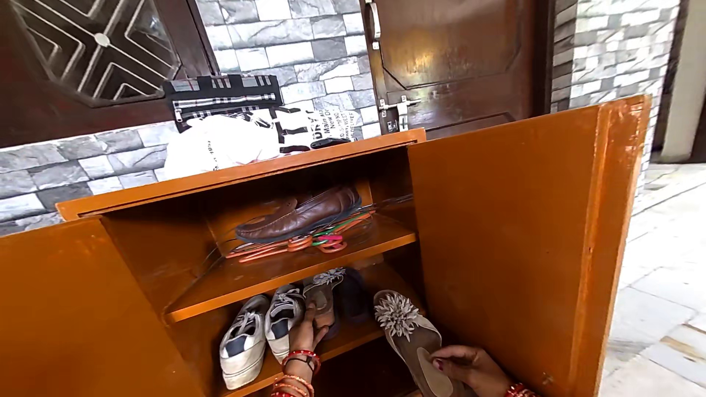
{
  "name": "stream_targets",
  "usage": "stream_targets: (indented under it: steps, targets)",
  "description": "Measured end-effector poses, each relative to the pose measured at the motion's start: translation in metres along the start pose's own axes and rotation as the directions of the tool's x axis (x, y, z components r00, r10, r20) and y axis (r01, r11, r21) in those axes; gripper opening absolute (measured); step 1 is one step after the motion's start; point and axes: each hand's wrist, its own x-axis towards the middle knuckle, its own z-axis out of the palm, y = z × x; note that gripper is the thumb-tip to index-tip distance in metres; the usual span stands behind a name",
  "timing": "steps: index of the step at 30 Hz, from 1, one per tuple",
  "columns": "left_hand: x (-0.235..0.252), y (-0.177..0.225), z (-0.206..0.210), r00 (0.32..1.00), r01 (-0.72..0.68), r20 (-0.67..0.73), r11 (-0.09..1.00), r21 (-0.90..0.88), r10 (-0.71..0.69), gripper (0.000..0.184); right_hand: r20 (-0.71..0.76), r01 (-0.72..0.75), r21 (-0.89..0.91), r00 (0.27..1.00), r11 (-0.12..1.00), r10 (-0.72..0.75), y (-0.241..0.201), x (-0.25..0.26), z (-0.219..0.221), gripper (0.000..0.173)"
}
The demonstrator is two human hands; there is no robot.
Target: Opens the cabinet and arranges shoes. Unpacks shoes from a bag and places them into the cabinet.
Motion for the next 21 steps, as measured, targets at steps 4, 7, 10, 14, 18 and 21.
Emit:
stream_targets:
  steps: [4, 7, 10, 14, 18, 21]
  targets:
    - [0.002, -0.002, 0.003, 1.000, -0.016, -0.002, 1.000, -0.004, 0.016, 0.051, 0.015, 0.004, -0.011, 1.000, 1.000, -0.003, -0.002, -0.002, -0.001, 0.012]
    - [0.003, -0.004, 0.007, 0.999, -0.034, -0.026, 0.999, -0.027, 0.034, 0.049, 0.022, 0.007, -0.005, 1.000, 1.000, -0.006, 0.001, -0.002, -0.003, 0.015]
    - [0.003, -0.005, 0.009, 0.999, -0.017, -0.044, 0.999, -0.044, 0.015, 0.051, 0.012, -0.008, 0.036, 1.000, 0.999, 0.007, 0.003, 0.001, -0.002, 0.017]
    - [0.001, -0.006, 0.009, 0.999, 0.032, -0.011, 0.999, -0.011, -0.033, 0.054, -0.008, -0.049, 0.111, 0.999, 0.993, 0.050, -0.002, 0.007, 0.007, 0.022]
    - [-0.004, -0.007, 0.003, 1.000, -0.013, 0.023, 0.999, 0.046, 0.012, 0.047, 0.007, -0.120, 0.124, 0.993, 0.985, 0.120, -0.018, 0.019, 0.023, 0.030]
    - [-0.012, -0.007, -0.003, 0.994, -0.058, 0.101, 0.989, 0.133, 0.045, 0.042, -0.007, -0.198, 0.165, 0.979, 0.966, 0.202, -0.035, 0.036, 0.043, 0.039]
